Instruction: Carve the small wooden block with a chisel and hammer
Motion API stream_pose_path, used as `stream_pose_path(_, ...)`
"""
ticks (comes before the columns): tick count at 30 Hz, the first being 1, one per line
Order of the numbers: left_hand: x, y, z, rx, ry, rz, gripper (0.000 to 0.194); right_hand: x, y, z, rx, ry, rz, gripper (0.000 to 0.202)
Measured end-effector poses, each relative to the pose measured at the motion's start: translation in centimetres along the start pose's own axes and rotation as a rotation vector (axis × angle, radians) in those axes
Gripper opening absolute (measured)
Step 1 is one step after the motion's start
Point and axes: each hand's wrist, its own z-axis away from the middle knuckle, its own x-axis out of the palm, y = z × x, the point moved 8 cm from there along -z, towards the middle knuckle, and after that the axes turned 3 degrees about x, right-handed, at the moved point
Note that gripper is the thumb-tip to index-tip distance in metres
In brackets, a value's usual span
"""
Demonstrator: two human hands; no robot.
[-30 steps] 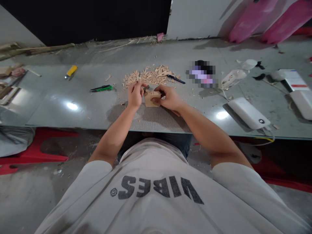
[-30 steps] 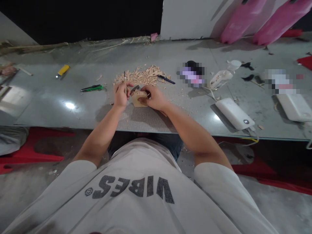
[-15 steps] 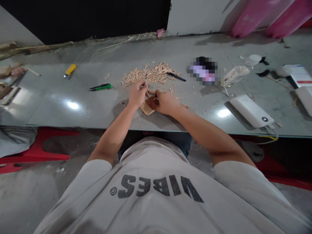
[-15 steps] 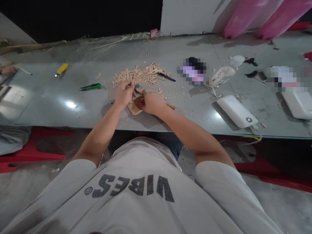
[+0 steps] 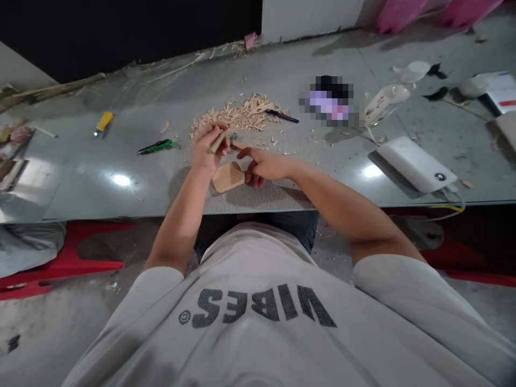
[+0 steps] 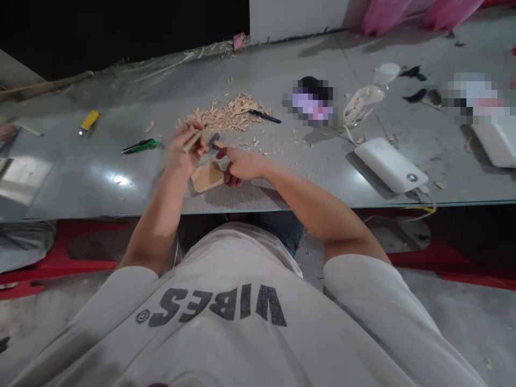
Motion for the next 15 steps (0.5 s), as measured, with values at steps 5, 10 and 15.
stream_pose_path(5, 0.4, 1.1, 0.6, 0.043, -0.035, 0.071, 0.031, -2.0, -1.1, 0.1, -0.080, 0.187, 0.215, 0.059)
stream_pose_path(10, 1.1, 0.6, 0.9, 0.080, -0.091, -0.176, 0.047, -5.8, -1.8, 1.0, -0.084, 0.625, 0.774, 0.038)
stream_pose_path(15, 0.6, -0.9, 0.8, 0.084, -0.068, -0.355, 0.057, -6.0, -0.8, 0.5, 0.030, 0.582, 0.900, 0.049)
